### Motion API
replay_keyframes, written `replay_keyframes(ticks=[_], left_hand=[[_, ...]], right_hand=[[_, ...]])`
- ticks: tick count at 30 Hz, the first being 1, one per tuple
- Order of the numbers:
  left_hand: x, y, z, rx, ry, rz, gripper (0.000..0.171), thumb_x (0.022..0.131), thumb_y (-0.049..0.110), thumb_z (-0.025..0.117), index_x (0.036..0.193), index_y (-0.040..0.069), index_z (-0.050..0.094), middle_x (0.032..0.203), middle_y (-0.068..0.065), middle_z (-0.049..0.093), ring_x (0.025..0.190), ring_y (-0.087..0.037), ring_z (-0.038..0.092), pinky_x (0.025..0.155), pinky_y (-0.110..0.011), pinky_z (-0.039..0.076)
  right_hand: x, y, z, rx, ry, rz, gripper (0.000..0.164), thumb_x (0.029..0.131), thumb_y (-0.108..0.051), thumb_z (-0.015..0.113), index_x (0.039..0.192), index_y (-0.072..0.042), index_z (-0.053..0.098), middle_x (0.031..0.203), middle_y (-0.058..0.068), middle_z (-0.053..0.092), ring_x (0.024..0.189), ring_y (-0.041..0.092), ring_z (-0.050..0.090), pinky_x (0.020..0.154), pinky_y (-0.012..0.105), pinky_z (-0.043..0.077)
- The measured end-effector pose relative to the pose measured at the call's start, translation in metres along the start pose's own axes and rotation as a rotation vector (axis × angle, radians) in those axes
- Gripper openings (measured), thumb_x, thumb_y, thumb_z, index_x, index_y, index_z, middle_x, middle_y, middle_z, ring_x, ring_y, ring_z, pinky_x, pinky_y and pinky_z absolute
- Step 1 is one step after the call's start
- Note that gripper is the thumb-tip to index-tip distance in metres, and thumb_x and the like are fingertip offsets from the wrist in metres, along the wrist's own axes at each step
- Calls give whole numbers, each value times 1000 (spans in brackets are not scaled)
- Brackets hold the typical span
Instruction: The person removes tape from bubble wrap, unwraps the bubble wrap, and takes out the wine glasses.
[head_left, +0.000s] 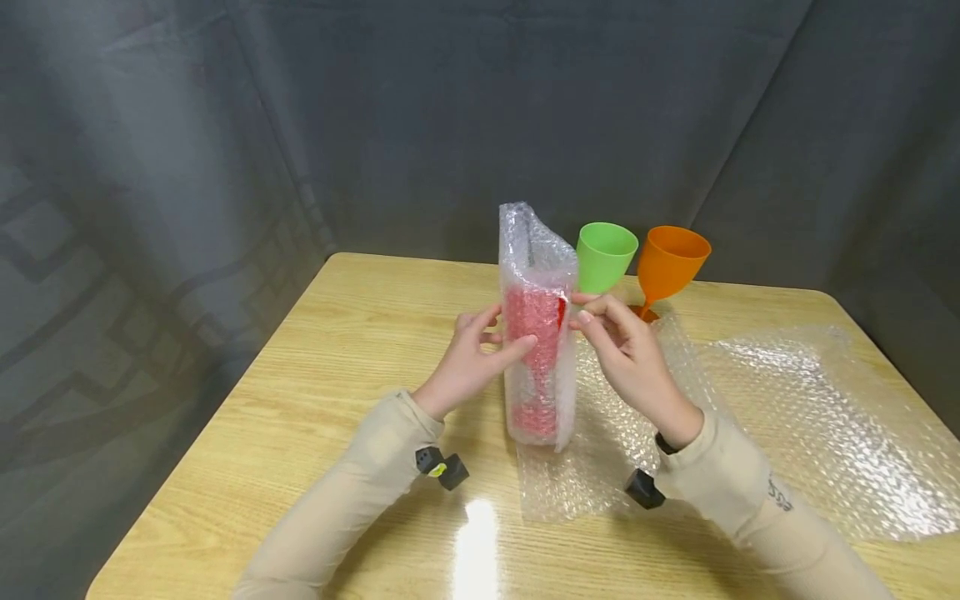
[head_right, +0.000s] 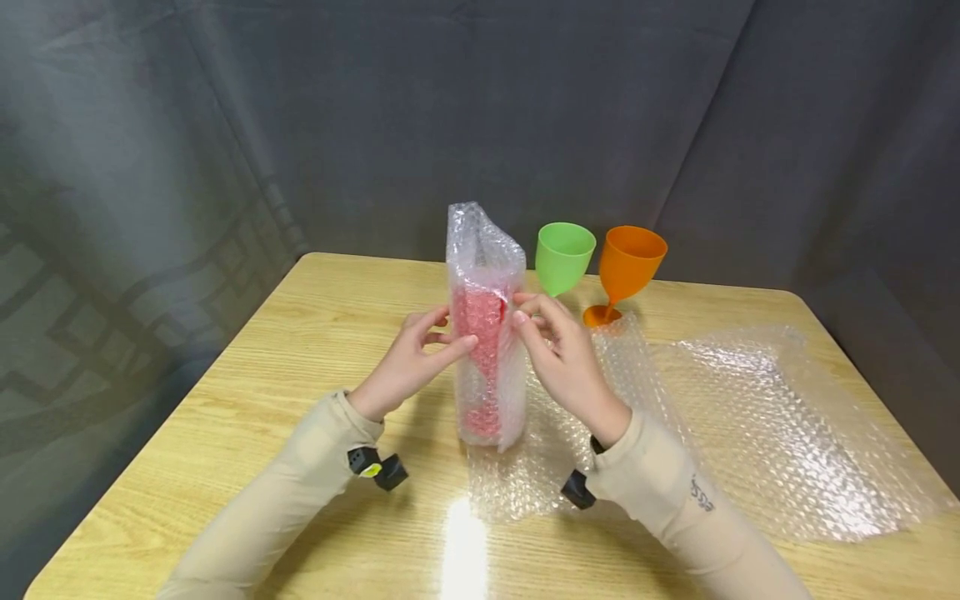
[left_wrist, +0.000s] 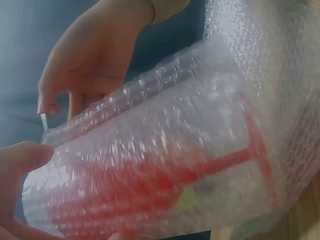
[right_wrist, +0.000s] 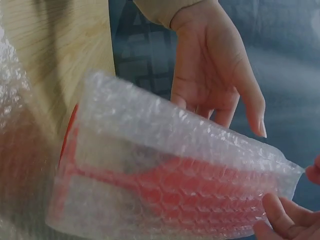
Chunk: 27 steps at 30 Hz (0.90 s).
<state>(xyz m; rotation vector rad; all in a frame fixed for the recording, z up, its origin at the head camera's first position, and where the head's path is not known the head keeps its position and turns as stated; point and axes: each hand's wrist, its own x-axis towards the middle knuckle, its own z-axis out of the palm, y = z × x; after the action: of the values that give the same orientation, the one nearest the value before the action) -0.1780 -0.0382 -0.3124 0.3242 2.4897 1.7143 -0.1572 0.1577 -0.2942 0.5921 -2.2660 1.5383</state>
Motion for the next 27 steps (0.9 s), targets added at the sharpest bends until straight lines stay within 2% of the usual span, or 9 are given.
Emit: replay_keyframes(ticks=[4, 7, 14, 17, 22, 27], left_hand=[[3, -1, 4, 38, -5, 5, 65, 83, 44, 66, 138, 19, 43, 125, -9, 40, 109, -23, 51, 82, -33, 52], [6, -2, 6, 59, -1, 17, 62, 84, 44, 65, 136, 17, 45, 122, -9, 42, 107, -23, 51, 82, -33, 52], [13, -3, 8, -41, 77, 36, 71, 83, 29, 69, 137, 5, 29, 118, -17, 50, 101, -29, 57, 82, -34, 54], [13, -2, 8, -45, 81, 30, 68, 83, 29, 69, 133, 6, 30, 119, -16, 51, 102, -28, 57, 82, -34, 53], [10, 1, 7, -25, 40, 21, 64, 82, 33, 69, 130, 10, 34, 121, -12, 52, 104, -25, 56, 80, -31, 54], [10, 1, 5, -15, 11, 12, 59, 84, 36, 67, 128, 9, 38, 121, -12, 51, 100, -26, 58, 74, -29, 55]], right_hand=[[-1, 1, 2, 5, -36, -8, 13, 95, -2, 47, 91, 9, 53, 124, 25, 55, 101, -9, 55, 89, 8, 46], [-4, 0, 3, -1, -56, -16, 13, 95, -3, 48, 92, 8, 54, 126, 23, 55, 103, -9, 54, 87, 9, 47], [-7, -3, 6, -14, -78, -31, 13, 93, -3, 51, 89, 7, 57, 126, 18, 54, 114, -3, 48, 82, 11, 50], [-8, -4, 7, 9, -78, -43, 12, 93, -1, 51, 89, 8, 56, 126, 19, 54, 115, -1, 48, 82, 12, 50], [-8, -7, 7, 107, -100, -45, 12, 94, 2, 46, 88, 12, 51, 125, 24, 50, 103, 1, 56, 84, 16, 53], [-6, -11, 5, 198, -118, 2, 16, 96, 1, 42, 91, 15, 48, 126, 28, 47, 94, 2, 61, 83, 17, 53]])
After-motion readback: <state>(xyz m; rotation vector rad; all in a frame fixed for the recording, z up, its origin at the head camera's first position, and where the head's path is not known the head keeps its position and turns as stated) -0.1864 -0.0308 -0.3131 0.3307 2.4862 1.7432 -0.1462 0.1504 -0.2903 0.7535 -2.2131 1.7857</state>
